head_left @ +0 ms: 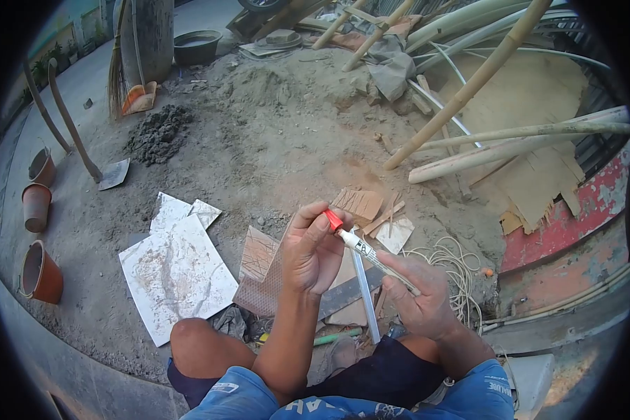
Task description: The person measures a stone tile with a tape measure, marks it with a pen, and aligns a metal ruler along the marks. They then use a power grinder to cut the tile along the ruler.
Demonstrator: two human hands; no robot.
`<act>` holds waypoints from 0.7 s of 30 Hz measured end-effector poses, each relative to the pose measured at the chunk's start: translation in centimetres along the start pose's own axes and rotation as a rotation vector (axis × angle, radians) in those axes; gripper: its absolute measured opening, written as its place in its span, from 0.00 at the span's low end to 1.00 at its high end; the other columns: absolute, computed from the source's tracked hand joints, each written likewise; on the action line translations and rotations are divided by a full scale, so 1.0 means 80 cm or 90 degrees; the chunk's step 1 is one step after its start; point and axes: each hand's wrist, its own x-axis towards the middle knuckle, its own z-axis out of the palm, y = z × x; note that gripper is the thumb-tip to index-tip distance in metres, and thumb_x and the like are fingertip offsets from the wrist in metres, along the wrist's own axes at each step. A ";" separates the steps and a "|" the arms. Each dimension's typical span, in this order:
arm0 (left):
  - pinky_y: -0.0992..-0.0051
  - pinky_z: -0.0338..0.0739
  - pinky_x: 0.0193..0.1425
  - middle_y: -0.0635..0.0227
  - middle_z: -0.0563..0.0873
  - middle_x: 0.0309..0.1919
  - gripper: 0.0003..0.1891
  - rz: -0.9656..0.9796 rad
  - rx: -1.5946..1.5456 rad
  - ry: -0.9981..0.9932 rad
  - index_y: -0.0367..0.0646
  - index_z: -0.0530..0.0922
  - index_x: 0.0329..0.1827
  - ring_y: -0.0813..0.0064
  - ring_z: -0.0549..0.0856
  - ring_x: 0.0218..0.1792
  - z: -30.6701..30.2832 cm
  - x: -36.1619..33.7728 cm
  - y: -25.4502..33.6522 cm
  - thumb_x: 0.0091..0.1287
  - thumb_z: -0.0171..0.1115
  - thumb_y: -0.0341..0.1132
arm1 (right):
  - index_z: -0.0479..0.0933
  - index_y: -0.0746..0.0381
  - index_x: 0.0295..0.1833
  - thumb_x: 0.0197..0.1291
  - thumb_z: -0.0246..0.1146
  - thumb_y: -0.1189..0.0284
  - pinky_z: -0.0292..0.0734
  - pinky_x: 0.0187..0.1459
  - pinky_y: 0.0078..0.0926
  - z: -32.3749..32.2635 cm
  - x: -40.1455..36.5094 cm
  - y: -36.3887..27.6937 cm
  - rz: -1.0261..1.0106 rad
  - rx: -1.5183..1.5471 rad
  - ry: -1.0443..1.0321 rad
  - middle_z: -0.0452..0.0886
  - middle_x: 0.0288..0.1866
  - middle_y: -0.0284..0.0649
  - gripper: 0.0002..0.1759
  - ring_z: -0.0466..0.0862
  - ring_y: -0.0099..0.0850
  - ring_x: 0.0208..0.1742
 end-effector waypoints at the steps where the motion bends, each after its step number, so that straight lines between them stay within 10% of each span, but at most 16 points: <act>1: 0.62 0.77 0.63 0.57 0.88 0.45 0.12 0.007 -0.023 0.003 0.43 0.81 0.54 0.62 0.86 0.51 0.002 0.000 0.002 0.69 0.63 0.26 | 0.79 0.68 0.60 0.63 0.65 0.77 0.78 0.37 0.28 0.003 0.001 -0.003 -0.015 -0.026 0.009 0.86 0.39 0.48 0.19 0.86 0.35 0.35; 12: 0.65 0.80 0.59 0.53 0.88 0.44 0.13 -0.008 0.051 -0.019 0.36 0.81 0.51 0.61 0.88 0.48 0.017 -0.007 -0.005 0.64 0.69 0.24 | 0.80 0.67 0.57 0.58 0.68 0.79 0.73 0.29 0.27 0.022 -0.009 -0.026 -0.108 -0.312 0.084 0.82 0.32 0.43 0.20 0.79 0.30 0.26; 16: 0.62 0.80 0.58 0.53 0.88 0.44 0.14 -0.038 -0.017 -0.069 0.38 0.81 0.53 0.59 0.88 0.48 0.019 -0.013 -0.005 0.64 0.68 0.23 | 0.78 0.62 0.62 0.66 0.63 0.78 0.69 0.28 0.18 0.044 -0.032 -0.037 0.153 0.050 0.184 0.77 0.29 0.32 0.18 0.75 0.17 0.28; 18: 0.62 0.80 0.58 0.52 0.88 0.45 0.14 -0.025 0.074 -0.047 0.37 0.80 0.55 0.60 0.88 0.46 0.012 -0.007 -0.010 0.66 0.67 0.23 | 0.74 0.62 0.66 0.72 0.58 0.76 0.65 0.28 0.12 0.061 -0.033 -0.039 0.408 0.779 0.259 0.73 0.30 0.27 0.18 0.69 0.12 0.27; 21: 0.64 0.80 0.55 0.56 0.86 0.46 0.13 -0.103 0.151 -0.011 0.38 0.79 0.57 0.66 0.84 0.46 -0.010 -0.001 -0.031 0.72 0.62 0.28 | 0.69 0.61 0.69 0.75 0.56 0.72 0.63 0.24 0.11 0.073 -0.047 -0.017 0.409 0.768 0.283 0.71 0.32 0.27 0.20 0.66 0.12 0.25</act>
